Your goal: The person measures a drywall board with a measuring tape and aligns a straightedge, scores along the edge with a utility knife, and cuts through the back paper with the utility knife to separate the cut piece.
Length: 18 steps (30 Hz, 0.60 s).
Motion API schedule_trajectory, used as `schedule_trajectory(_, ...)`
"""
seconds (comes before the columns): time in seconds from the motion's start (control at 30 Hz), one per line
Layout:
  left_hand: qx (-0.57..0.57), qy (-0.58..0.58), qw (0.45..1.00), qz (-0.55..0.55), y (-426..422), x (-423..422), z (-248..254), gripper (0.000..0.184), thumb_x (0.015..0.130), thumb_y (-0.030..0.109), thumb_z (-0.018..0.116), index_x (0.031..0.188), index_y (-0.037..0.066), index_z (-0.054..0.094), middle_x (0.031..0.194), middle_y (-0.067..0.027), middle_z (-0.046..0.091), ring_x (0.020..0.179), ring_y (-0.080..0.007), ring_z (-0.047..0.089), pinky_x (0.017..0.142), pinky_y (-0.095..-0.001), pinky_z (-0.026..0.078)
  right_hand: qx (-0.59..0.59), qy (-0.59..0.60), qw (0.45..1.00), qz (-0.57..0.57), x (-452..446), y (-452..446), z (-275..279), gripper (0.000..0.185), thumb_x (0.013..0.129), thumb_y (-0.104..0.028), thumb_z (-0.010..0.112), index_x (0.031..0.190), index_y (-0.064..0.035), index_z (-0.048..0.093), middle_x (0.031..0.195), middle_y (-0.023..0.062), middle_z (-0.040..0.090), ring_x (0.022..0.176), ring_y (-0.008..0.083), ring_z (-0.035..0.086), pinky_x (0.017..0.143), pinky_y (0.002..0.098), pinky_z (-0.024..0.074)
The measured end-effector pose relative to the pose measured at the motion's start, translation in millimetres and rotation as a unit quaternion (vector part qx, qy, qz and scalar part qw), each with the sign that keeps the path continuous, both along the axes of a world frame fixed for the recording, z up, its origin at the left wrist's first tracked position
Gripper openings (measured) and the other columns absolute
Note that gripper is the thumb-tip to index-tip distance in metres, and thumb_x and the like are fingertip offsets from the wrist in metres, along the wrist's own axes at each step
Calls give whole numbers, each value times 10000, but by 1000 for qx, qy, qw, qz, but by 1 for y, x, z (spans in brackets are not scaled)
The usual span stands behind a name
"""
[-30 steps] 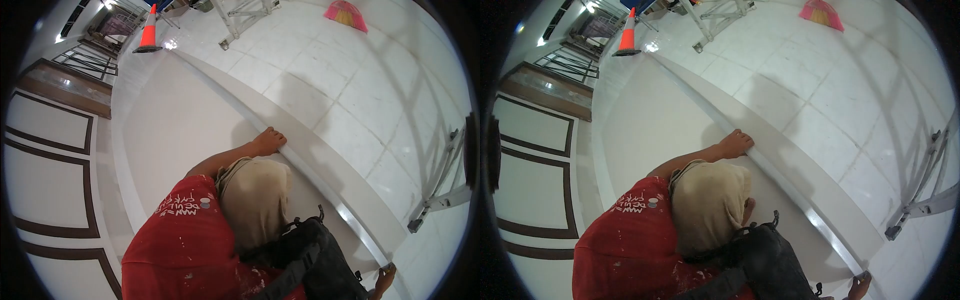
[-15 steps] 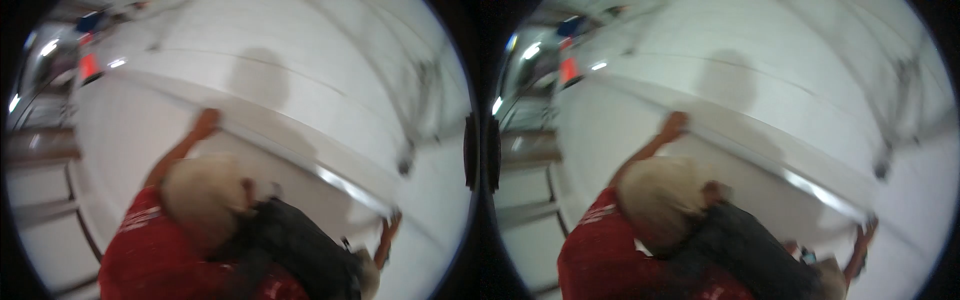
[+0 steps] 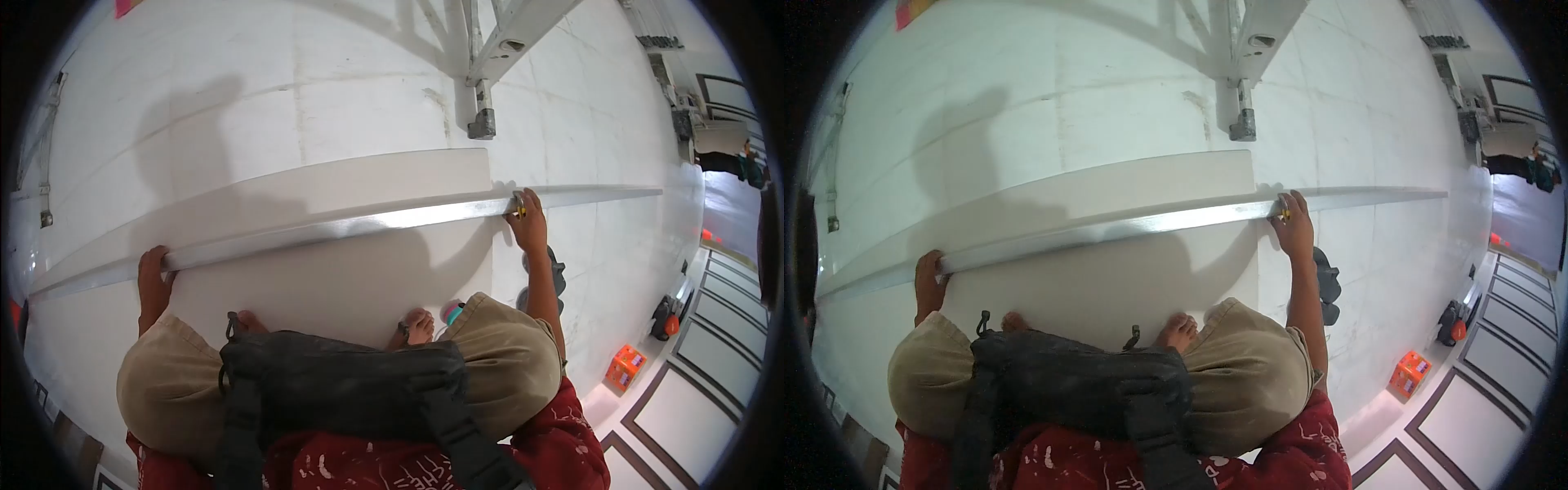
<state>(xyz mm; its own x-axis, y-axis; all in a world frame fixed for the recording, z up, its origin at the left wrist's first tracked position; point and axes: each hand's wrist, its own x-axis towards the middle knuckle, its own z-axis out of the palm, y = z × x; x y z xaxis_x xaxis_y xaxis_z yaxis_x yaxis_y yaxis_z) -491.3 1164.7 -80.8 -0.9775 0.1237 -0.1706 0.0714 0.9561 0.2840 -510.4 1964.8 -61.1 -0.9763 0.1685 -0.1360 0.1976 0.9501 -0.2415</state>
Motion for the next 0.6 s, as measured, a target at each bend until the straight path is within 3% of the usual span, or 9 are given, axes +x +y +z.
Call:
schedule_trajectory(0.23,-14,26,1000,-1,-30,-23,-5,617,734,-78,754,1292,61,533,1295,-148,569,1212,-356,526,1036,-417,440,-51,21,998,-6,-38,-18,2,535,799,-123,765,1301,-104,580,1411,110,513,1201,341,580,976,407,507)
schedule_trajectory(0.37,-5,-32,998,57,-30,-33,1,624,744,-77,746,1308,60,517,1318,-151,557,1257,-351,508,1077,-422,424,-49,21,999,-11,-52,-28,0,544,812,-100,739,1328,-119,570,1432,125,497,1258,342,542,998,415,496)
schedule_trajectory(0.6,-34,-60,996,48,-18,-50,8,653,731,-77,749,1318,76,508,1460,-115,482,1355,-338,441,1132,-434,394,-67,58,995,-49,-50,-42,-15,596,824,-32,662,1394,-133,519,1514,149,418,1321,377,492,1041,430,471)
